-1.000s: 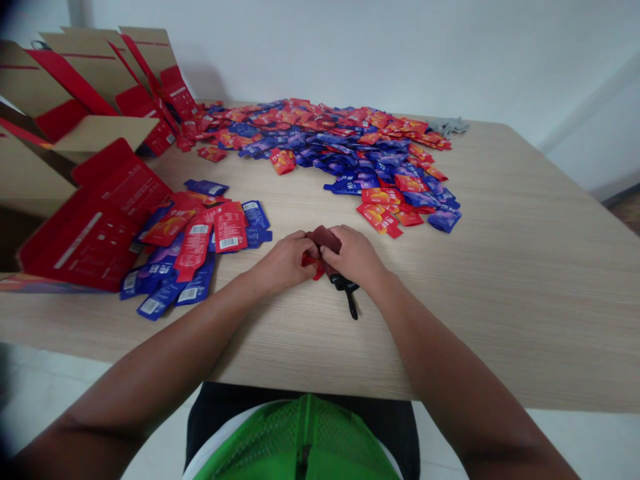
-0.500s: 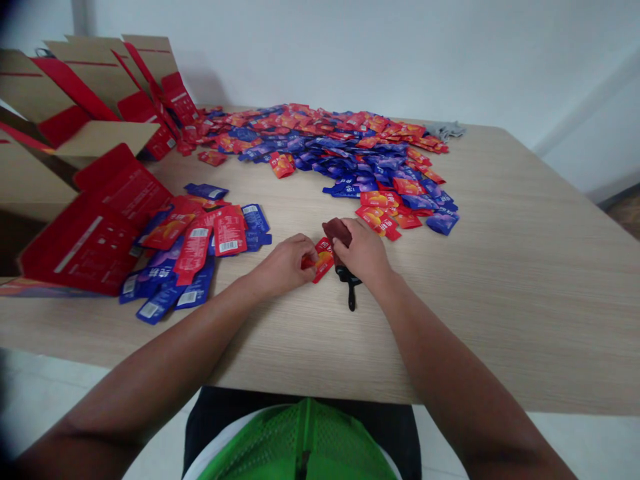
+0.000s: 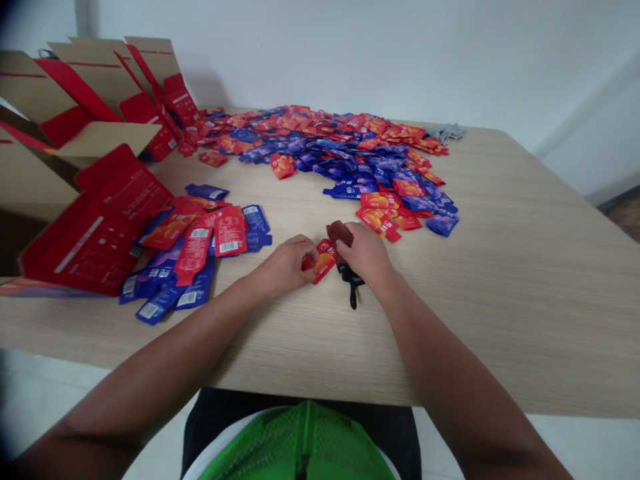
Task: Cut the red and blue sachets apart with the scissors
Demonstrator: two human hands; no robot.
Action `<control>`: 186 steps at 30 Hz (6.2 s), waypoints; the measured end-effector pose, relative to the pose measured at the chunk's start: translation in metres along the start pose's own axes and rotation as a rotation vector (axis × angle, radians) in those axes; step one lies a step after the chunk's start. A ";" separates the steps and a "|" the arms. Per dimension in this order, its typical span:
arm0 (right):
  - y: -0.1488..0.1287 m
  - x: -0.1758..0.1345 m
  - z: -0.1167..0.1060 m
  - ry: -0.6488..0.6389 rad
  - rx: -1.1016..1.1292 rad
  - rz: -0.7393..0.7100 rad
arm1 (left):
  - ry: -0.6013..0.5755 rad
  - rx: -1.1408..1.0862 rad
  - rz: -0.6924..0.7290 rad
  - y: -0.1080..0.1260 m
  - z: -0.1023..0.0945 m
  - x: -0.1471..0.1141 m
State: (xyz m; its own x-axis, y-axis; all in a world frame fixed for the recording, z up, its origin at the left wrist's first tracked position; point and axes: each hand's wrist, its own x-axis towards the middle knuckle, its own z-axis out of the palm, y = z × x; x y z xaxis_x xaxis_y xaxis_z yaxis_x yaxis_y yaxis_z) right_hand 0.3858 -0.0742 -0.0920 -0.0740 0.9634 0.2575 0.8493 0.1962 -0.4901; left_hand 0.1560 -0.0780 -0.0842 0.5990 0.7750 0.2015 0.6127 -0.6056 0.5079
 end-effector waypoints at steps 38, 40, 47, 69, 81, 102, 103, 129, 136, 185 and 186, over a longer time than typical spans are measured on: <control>0.022 0.007 0.005 0.088 0.053 0.120 | 0.543 0.083 -0.394 -0.047 -0.091 -0.005; 0.023 0.008 0.005 0.085 0.047 0.119 | 0.680 0.159 -0.490 -0.057 -0.111 -0.013; 0.023 0.007 0.007 0.100 0.064 0.117 | 1.083 0.422 -0.570 -0.061 -0.131 -0.026; 0.020 0.007 0.007 0.082 0.070 0.162 | 0.475 0.212 -0.562 -0.105 -0.014 0.038; 0.018 0.006 0.009 0.107 0.106 0.147 | 0.408 0.187 -0.267 -0.092 0.018 0.102; 0.013 0.008 0.011 0.098 0.126 0.184 | 0.306 0.479 -0.444 -0.185 -0.033 0.185; 0.013 0.008 0.010 0.094 0.129 0.180 | 0.242 0.466 -0.461 -0.188 -0.034 0.189; 0.020 0.009 0.006 0.170 0.239 0.176 | 0.008 0.339 -0.072 0.002 0.031 0.003; 0.002 0.000 -0.001 0.115 0.337 0.072 | -0.062 0.284 0.105 0.022 0.005 -0.021; -0.007 -0.003 0.006 -0.024 0.088 -0.158 | -0.090 0.159 0.183 0.019 -0.011 -0.025; -0.009 -0.004 0.005 -0.039 0.094 -0.184 | -0.092 0.156 0.185 0.019 -0.012 -0.024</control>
State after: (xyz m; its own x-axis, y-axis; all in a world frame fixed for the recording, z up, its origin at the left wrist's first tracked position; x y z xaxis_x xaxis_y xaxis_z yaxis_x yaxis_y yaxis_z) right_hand 0.3757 -0.0787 -0.0926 -0.2458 0.9157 0.3181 0.7672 0.3843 -0.5135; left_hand 0.1473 -0.1065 -0.0695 0.7486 0.6327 0.1983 0.5557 -0.7619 0.3327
